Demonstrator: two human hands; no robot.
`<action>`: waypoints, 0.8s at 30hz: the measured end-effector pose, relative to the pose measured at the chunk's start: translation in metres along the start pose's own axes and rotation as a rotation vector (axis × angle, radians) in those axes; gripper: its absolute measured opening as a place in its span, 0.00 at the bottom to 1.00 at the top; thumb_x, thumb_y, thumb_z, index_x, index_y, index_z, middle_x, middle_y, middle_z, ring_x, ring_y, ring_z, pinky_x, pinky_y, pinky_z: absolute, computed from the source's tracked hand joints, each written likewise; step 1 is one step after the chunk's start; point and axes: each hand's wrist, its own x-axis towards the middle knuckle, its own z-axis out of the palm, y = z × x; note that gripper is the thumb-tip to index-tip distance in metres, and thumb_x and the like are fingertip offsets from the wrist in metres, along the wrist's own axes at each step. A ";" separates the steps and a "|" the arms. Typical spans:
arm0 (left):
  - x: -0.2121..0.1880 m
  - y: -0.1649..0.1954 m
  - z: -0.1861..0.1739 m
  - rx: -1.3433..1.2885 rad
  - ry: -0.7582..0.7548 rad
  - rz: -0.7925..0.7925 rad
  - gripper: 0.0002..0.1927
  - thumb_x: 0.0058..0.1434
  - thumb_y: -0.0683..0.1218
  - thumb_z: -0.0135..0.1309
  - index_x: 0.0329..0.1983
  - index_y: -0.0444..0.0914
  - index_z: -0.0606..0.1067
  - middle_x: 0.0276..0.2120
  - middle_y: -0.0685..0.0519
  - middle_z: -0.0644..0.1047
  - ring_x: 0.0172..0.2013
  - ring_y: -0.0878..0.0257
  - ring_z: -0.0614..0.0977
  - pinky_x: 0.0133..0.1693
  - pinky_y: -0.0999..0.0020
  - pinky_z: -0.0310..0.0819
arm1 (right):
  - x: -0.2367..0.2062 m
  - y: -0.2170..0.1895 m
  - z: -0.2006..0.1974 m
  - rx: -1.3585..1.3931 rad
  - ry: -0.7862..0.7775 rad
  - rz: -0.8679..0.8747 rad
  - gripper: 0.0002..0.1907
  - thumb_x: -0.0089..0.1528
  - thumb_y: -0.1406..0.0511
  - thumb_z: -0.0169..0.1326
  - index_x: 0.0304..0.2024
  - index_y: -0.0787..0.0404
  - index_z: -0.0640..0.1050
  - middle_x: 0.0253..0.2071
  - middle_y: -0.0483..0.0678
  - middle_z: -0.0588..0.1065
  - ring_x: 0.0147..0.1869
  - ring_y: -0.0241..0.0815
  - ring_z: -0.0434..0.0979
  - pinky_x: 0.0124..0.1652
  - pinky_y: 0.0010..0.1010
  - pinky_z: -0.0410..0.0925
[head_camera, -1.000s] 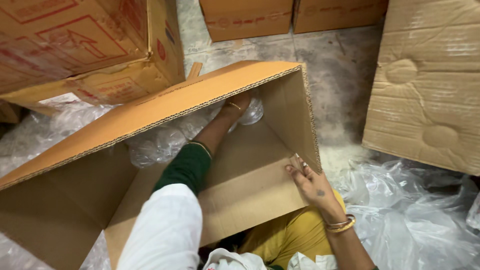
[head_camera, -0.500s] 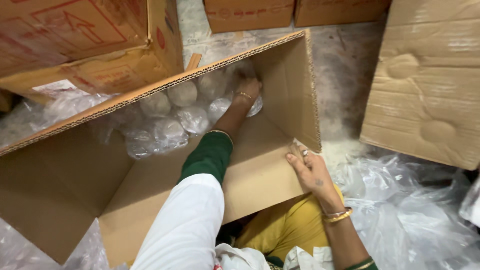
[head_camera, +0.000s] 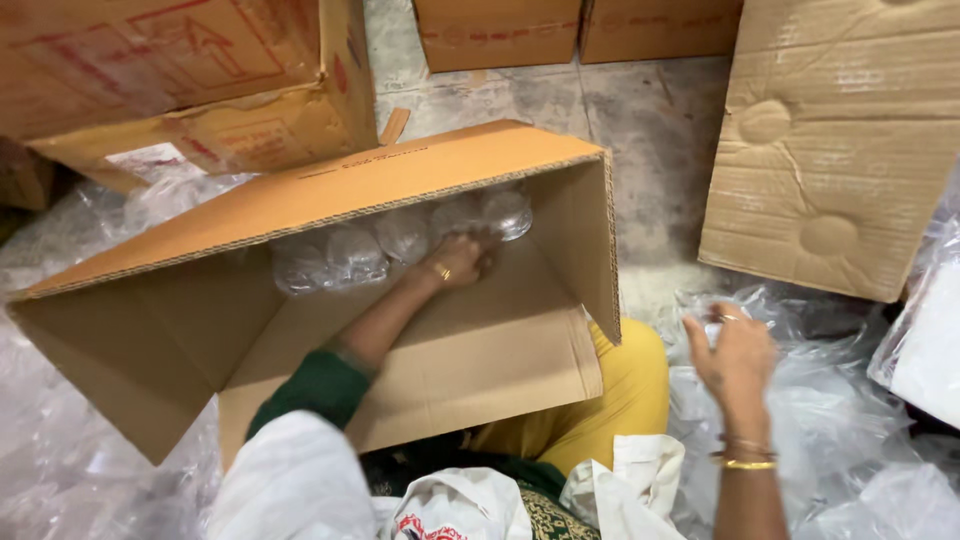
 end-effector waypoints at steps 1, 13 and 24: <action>-0.029 0.009 -0.012 -0.120 0.018 -0.003 0.19 0.66 0.49 0.51 0.59 0.46 0.76 0.44 0.43 0.81 0.44 0.44 0.83 0.47 0.47 0.76 | 0.000 0.024 0.008 -0.089 -0.163 0.071 0.34 0.60 0.45 0.62 0.61 0.53 0.71 0.59 0.57 0.73 0.57 0.59 0.72 0.54 0.55 0.67; -0.414 0.031 -0.113 0.188 1.493 -0.256 0.13 0.67 0.33 0.50 0.54 0.31 0.69 0.43 0.41 0.76 0.45 0.48 0.80 0.50 0.52 0.79 | 0.012 0.071 0.074 -0.043 -0.047 0.136 0.62 0.49 0.46 0.66 0.78 0.54 0.51 0.75 0.67 0.56 0.73 0.73 0.58 0.60 0.77 0.52; -0.478 -0.093 0.088 -0.201 0.541 -1.325 0.62 0.44 0.60 0.70 0.76 0.35 0.50 0.70 0.29 0.56 0.68 0.32 0.58 0.65 0.36 0.53 | 0.065 0.005 0.000 0.705 0.388 0.018 0.32 0.59 0.66 0.66 0.64 0.54 0.69 0.59 0.53 0.71 0.60 0.54 0.73 0.61 0.51 0.71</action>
